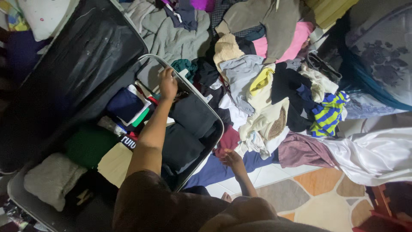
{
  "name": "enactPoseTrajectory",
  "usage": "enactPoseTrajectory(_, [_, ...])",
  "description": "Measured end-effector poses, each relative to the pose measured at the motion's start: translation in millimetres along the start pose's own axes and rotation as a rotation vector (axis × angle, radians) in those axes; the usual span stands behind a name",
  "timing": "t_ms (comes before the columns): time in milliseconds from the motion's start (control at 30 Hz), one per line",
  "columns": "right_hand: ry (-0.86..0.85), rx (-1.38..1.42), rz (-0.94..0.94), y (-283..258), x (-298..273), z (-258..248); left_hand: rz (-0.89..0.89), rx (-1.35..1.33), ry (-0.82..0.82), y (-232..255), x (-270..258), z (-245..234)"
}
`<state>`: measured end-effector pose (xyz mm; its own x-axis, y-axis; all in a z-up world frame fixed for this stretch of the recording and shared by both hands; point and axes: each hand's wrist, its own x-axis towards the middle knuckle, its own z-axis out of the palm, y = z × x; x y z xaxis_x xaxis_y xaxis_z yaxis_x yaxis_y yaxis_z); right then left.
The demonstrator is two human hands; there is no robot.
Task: The person folds various articles of clothing, including shirts and pants, and places them into an open suitcase. The person picks up items from a pile on the bed, folds them by hand, and arranges them neatly inside the suitcase.
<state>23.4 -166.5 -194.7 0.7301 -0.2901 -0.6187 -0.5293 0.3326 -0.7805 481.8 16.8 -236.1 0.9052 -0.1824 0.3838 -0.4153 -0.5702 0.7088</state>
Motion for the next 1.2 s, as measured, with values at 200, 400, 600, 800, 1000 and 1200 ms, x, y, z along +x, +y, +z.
enactPoseTrajectory(200, [0.051, 0.033, 0.025, 1.4, -7.3, -7.7, 0.267, -0.152, -0.067, 72.6, 5.2, 33.9])
enactPoseTrajectory(400, [0.061, 0.037, 0.024, 5.2, -10.6, -9.7, 0.183, -0.188, -0.181, 104.6, -8.7, 102.3])
enactPoseTrajectory(600, [0.103, 0.071, 0.036, 18.2, -14.2, -13.4, -0.069, 0.101, -0.405, 84.3, -7.7, 132.0])
enactPoseTrajectory(800, [0.116, 0.108, 0.065, 27.6, -13.7, -17.7, -0.051, 0.268, -0.621, 79.1, 0.6, 157.0])
enactPoseTrajectory(1000, [0.129, 0.072, 0.066, 31.4, -6.9, -24.2, 0.013, 0.303, -0.637, 66.9, 8.1, 164.5])
enactPoseTrajectory(1200, [0.124, 0.066, 0.031, 21.2, -6.6, -29.4, -0.066, 0.182, -0.641, 58.7, 20.0, 176.3])
